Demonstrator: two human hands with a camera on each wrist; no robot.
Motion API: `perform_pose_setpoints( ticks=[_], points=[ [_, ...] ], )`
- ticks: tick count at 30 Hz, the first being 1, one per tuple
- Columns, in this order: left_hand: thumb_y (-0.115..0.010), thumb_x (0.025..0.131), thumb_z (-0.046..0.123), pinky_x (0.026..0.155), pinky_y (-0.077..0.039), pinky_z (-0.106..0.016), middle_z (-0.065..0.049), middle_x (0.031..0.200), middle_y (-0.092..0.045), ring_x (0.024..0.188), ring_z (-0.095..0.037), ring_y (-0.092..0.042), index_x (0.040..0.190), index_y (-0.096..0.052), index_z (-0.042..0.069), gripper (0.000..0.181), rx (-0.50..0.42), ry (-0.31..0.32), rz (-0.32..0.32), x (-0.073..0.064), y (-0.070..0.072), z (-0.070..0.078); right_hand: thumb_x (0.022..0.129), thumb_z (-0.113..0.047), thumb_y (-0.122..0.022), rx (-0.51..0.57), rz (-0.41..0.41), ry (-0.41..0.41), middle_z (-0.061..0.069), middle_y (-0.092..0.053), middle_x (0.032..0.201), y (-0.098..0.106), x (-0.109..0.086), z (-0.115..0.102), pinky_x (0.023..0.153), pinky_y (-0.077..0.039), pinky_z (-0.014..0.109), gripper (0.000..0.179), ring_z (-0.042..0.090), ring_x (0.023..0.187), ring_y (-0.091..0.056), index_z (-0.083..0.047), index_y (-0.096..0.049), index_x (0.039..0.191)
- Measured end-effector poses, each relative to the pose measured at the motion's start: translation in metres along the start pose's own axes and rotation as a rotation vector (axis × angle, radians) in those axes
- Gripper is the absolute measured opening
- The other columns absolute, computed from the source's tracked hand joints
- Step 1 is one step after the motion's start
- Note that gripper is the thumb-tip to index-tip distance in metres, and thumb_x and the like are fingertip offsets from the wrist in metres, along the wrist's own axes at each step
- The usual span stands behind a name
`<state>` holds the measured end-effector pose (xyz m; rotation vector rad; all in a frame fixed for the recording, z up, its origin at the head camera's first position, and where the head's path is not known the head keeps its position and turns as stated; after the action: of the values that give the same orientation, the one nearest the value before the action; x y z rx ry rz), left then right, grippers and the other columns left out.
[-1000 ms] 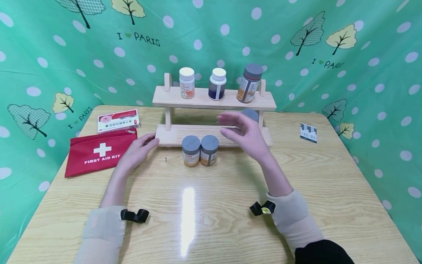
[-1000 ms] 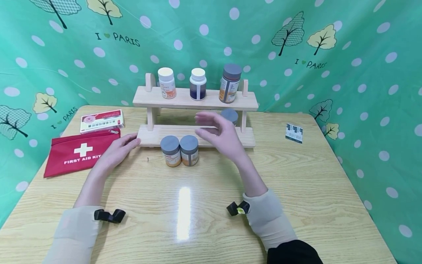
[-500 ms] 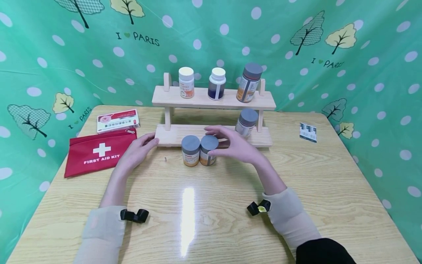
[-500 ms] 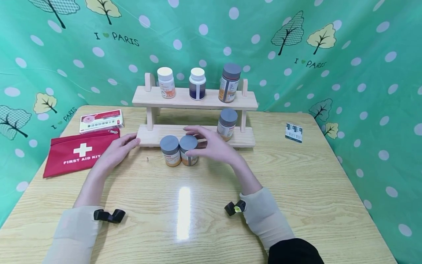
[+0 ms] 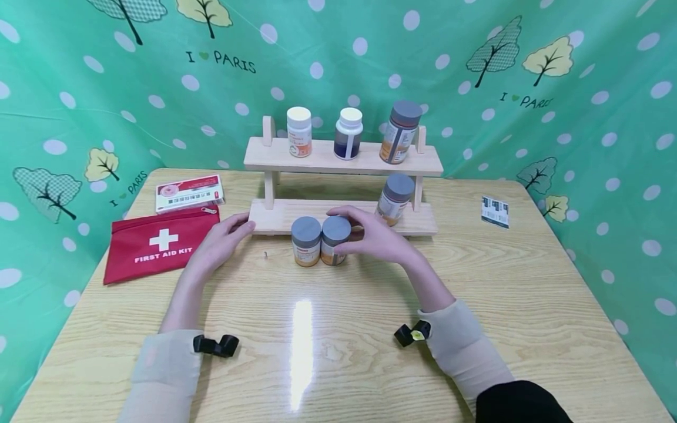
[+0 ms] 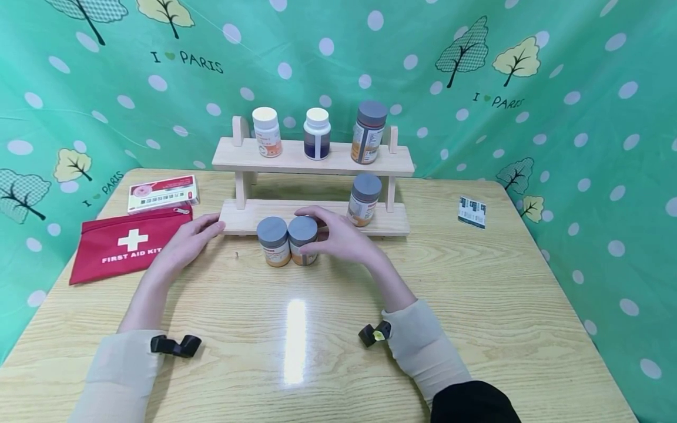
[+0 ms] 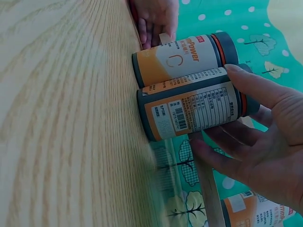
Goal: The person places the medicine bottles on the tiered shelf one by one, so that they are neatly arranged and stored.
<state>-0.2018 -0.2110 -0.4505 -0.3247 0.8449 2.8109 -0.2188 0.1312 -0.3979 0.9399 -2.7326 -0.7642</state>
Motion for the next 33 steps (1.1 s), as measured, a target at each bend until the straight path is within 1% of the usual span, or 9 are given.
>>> perform_pose_setpoints(
  ticks=[9, 21, 26, 33],
  points=[
    [-0.047, 0.102, 0.062, 0.126, -0.026, -0.063, -0.018, 0.168, -0.032, 0.154, -0.040, -0.029, 0.164, -0.027, 0.014, 0.081, -0.001, 0.000, 0.002, 0.0011, -0.0006, -0.0017, 0.085, -0.015, -0.085, -0.016, 0.015, -0.012, 0.003, -0.065, 0.129, -0.0011, -0.0001, 0.0018, 0.102, -0.058, 0.037, 0.060, 0.021, 0.121, -0.062, -0.018, -0.058, 0.139],
    [-0.047, 0.103, 0.061, 0.125, -0.027, -0.063, -0.018, 0.168, -0.031, 0.154, -0.040, -0.030, 0.164, -0.027, 0.015, 0.080, 0.003, 0.007, 0.001, 0.0003, -0.0010, -0.0012, 0.086, -0.015, -0.085, -0.019, 0.023, -0.028, 0.003, -0.065, 0.130, -0.0011, -0.0005, 0.0002, 0.104, -0.057, 0.041, 0.058, 0.022, 0.121, -0.061, -0.018, -0.059, 0.138],
    [-0.047, 0.103, 0.061, 0.125, -0.027, -0.063, -0.018, 0.168, -0.031, 0.154, -0.040, -0.030, 0.164, -0.027, 0.014, 0.080, 0.002, 0.008, 0.002, 0.0002, -0.0011, -0.0008, 0.085, -0.015, -0.085, -0.013, 0.027, -0.013, 0.004, -0.065, 0.129, 0.0005, -0.0009, 0.0009, 0.102, -0.057, 0.041, 0.058, 0.023, 0.119, -0.062, -0.017, -0.059, 0.138],
    [-0.047, 0.103, 0.061, 0.126, -0.026, -0.062, -0.018, 0.168, -0.032, 0.155, -0.040, -0.029, 0.164, -0.027, 0.014, 0.080, 0.000, -0.001, -0.001, 0.0004, -0.0005, -0.0001, 0.084, -0.012, -0.085, 0.027, 0.064, -0.005, 0.006, -0.067, 0.125, 0.0070, -0.0035, -0.0013, 0.100, -0.058, 0.040, 0.058, 0.022, 0.116, -0.064, -0.015, -0.060, 0.136]
  ],
)
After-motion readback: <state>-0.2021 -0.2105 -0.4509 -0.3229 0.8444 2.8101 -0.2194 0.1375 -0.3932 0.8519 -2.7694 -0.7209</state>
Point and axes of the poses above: each hand's wrist, its own x-axis towards the middle knuckle, its own y-axis out of the back of the hand, z = x × y, the point moved 1 cm from there along x, towards the middle knuckle
